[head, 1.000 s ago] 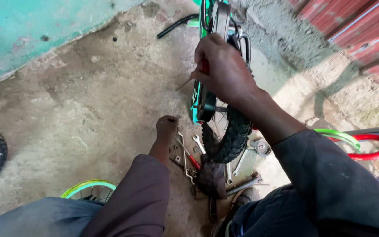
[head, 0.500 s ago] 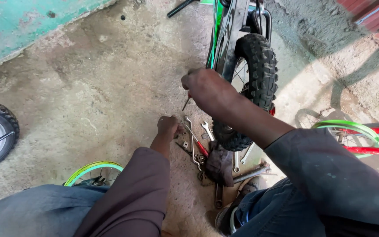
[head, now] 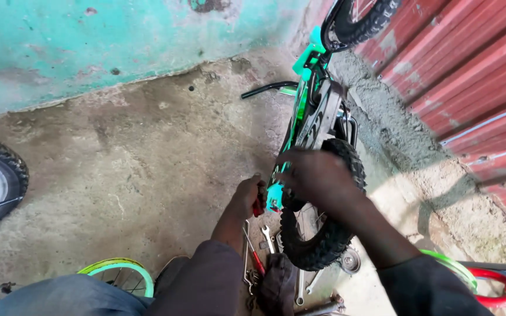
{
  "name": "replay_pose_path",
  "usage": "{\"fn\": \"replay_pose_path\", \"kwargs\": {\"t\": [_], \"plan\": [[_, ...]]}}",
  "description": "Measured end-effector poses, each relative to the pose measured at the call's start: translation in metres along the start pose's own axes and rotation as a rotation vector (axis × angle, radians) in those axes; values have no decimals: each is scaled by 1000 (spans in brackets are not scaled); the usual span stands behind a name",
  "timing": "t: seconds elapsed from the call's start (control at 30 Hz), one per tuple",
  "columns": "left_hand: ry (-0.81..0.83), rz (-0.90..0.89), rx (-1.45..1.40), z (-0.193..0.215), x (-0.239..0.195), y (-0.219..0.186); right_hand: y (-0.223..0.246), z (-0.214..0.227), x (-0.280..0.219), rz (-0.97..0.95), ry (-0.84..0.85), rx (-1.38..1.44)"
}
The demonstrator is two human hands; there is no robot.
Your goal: The person uses a screwdriver and wrench to tighten bolts on the rear wheel and chain guard of a green bicycle. They rotate the wheel to check alignment and continue adjusting components with the tools.
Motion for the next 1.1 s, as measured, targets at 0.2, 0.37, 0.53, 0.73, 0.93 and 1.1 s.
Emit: {"fn": "replay_pose_path", "kwargs": {"t": [0.2,0.37,0.53,0.73,0.93,1.1], "plan": [[-145,-275,103,-8,15,-20,-62,88,-43,-78,-570,-236],[-188,-428,231,-53,-86,-65,-119,89,-74,-304,-617,-63],[-168,-534,331,-96,-138,-104,-127,73,-76,-426,-508,40],[-274,-751,733,-173,-203,-139,-100,40,-74,-602,-194,147],[-352,-705,1021,-200,-198,-147,-100,31,-73,-646,-165,203],[-396,-809,1053,-198,-184,-155,-126,18,-76,-642,-228,229]]}}
Point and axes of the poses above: each hand's wrist, its own x-axis towards the middle knuckle, its own z-axis out of the back of the hand, y = z × x, the point moved 9 cm from there along x, towards the middle knuckle, and after that the axes turned 11 degrees about z, right-handed, at the moved point
